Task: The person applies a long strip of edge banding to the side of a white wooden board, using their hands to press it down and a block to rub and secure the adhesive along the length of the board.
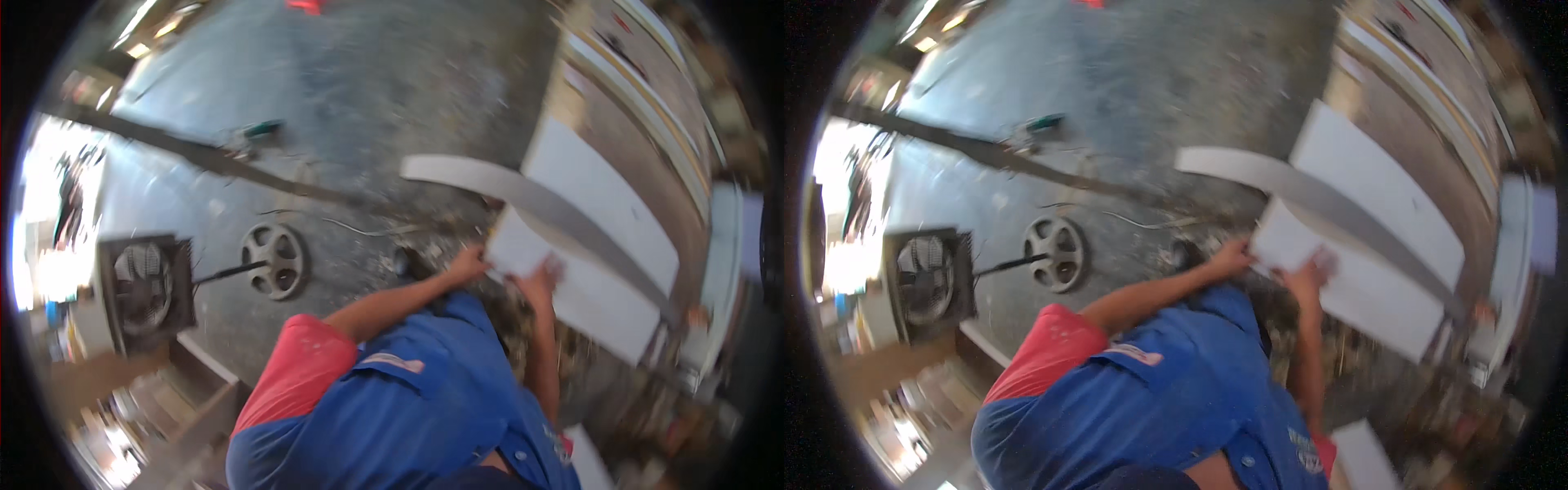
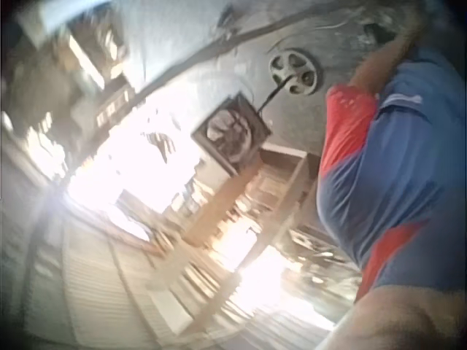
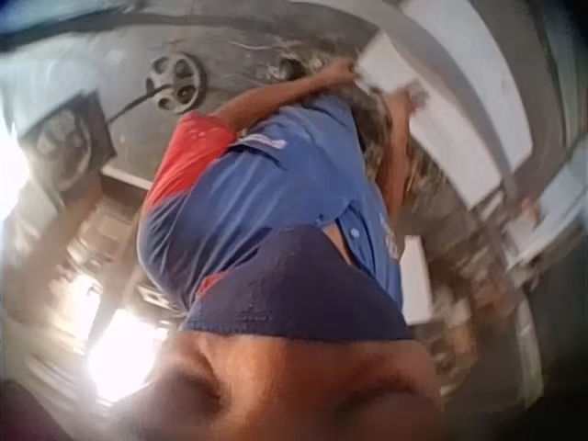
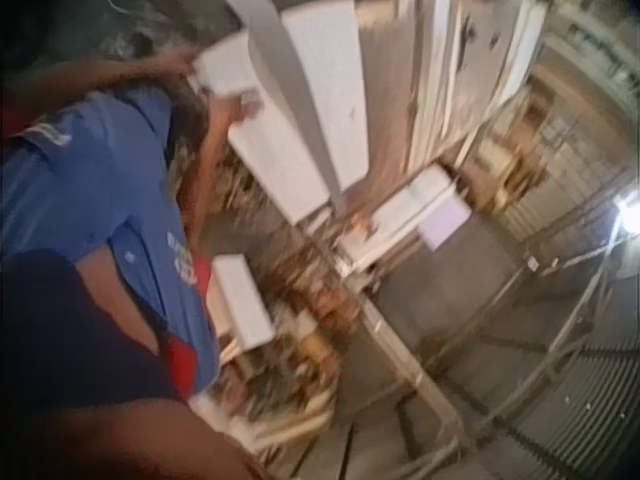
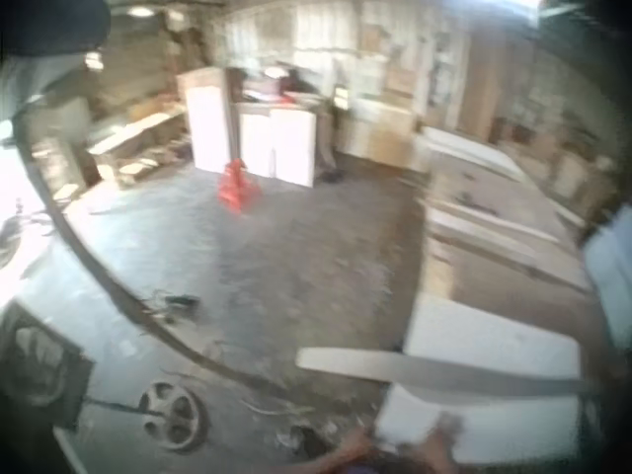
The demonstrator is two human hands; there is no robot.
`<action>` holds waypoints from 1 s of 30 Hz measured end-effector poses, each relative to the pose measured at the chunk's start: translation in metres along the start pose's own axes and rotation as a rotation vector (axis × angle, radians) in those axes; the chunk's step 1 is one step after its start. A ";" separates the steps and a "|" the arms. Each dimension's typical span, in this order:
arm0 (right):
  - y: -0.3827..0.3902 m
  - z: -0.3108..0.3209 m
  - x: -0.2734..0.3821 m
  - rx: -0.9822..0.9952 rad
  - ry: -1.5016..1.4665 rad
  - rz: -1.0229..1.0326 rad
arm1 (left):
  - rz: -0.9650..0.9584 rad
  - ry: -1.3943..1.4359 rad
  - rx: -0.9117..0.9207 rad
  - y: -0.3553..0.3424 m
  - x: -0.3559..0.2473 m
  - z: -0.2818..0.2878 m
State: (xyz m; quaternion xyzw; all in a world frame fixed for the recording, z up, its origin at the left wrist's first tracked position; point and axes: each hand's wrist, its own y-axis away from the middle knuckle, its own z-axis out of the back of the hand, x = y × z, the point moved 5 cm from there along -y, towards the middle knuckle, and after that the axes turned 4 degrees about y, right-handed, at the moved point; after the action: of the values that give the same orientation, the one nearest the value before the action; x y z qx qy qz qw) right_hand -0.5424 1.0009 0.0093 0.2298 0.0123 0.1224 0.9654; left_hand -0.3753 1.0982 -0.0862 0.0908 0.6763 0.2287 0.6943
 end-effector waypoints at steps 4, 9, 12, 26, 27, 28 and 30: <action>-0.001 0.012 0.007 0.026 -0.015 -0.142 | 0.039 0.089 -0.063 0.010 -0.025 0.004; 0.005 0.005 -0.003 0.039 -0.041 -0.216 | 0.045 0.026 -0.047 0.006 -0.030 -0.003; 0.001 0.012 0.001 0.046 -0.063 -0.240 | 0.057 0.029 -0.048 -0.005 -0.042 0.004; -0.011 0.015 0.003 -0.045 -0.073 -0.231 | 0.054 0.181 0.096 -0.026 -0.042 0.016; -0.009 0.016 -0.001 -0.075 -0.094 -0.264 | 0.026 0.160 0.130 -0.027 -0.040 0.014; -0.008 0.014 -0.002 -0.079 -0.081 -0.237 | -0.002 0.182 0.133 -0.030 -0.037 0.013; -0.005 0.012 -0.006 -0.091 -0.060 -0.229 | -0.067 0.258 0.172 -0.030 -0.048 0.008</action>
State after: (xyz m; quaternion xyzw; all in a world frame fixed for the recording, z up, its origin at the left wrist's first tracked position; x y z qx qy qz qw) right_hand -0.5465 0.9896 0.0180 0.1863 0.0041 0.0049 0.9825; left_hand -0.3603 1.0526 -0.0560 0.0972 0.7797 0.1561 0.5985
